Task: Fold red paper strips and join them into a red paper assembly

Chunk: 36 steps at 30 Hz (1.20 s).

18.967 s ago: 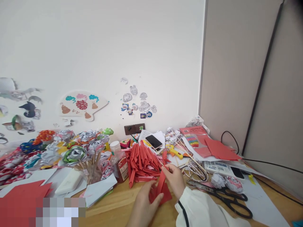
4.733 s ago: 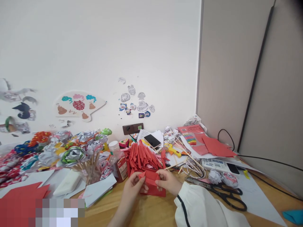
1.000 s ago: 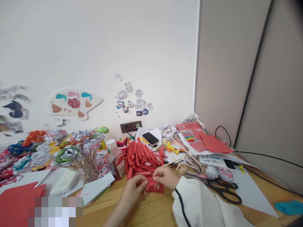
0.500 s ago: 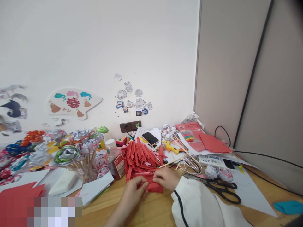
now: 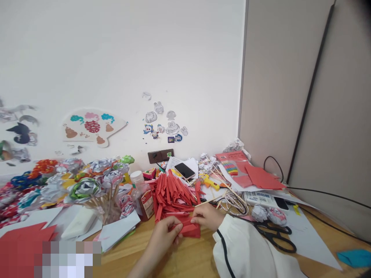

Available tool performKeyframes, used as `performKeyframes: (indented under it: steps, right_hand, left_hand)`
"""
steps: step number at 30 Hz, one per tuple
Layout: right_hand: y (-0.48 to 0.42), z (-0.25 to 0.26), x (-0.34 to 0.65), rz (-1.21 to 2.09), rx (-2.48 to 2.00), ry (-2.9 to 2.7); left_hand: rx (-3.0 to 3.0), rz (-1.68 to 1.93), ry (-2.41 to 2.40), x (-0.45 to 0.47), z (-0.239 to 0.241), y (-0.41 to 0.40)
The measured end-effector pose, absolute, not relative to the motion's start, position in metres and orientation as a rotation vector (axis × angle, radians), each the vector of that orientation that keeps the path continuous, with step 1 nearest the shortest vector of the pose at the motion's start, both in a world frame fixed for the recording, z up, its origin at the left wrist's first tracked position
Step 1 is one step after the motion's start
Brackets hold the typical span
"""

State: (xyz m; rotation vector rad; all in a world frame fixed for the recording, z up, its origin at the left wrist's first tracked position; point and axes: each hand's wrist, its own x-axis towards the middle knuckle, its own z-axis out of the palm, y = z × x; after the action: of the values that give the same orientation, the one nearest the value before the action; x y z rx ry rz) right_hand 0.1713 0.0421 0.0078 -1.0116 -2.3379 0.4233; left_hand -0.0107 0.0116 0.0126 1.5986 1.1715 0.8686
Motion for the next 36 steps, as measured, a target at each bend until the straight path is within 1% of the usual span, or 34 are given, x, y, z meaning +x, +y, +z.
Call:
performKeyframes:
  steps: [4,10,14,20,22,27,31,36]
  right_hand:
    - [0.041,0.01,0.172,0.49,-0.948,-2.336]
    - [0.039,0.014,0.174,0.48,-1.002,-2.311]
    - [0.038,0.015,0.175,0.555,-0.99,-2.249]
    - [0.038,0.002,0.169,0.911,-0.945,-2.067]
    - [0.038,-0.004,0.164,1.009,-0.924,-1.999]
    - [0.037,-0.008,0.155,1.391,-0.727,-1.747]
    - [0.035,-0.003,0.155,1.441,-0.675,-1.664]
    - [0.036,0.0,0.161,1.413,-0.701,-1.674]
  left_hand:
    - [1.592,0.882,1.166,-0.011,0.013,0.012]
    - [1.572,0.87,1.153,-0.01,0.005,0.014]
    - [1.549,0.885,1.115,-0.009,0.003,0.014]
    - [1.543,0.974,1.079,-0.006,0.01,0.012]
    - [1.482,0.994,1.063,-0.005,0.01,0.012]
    - [1.249,1.021,0.969,-0.004,0.012,0.013]
    - [1.131,1.078,0.925,-0.006,0.018,0.009]
    - [1.08,1.007,0.96,-0.009,0.018,0.01]
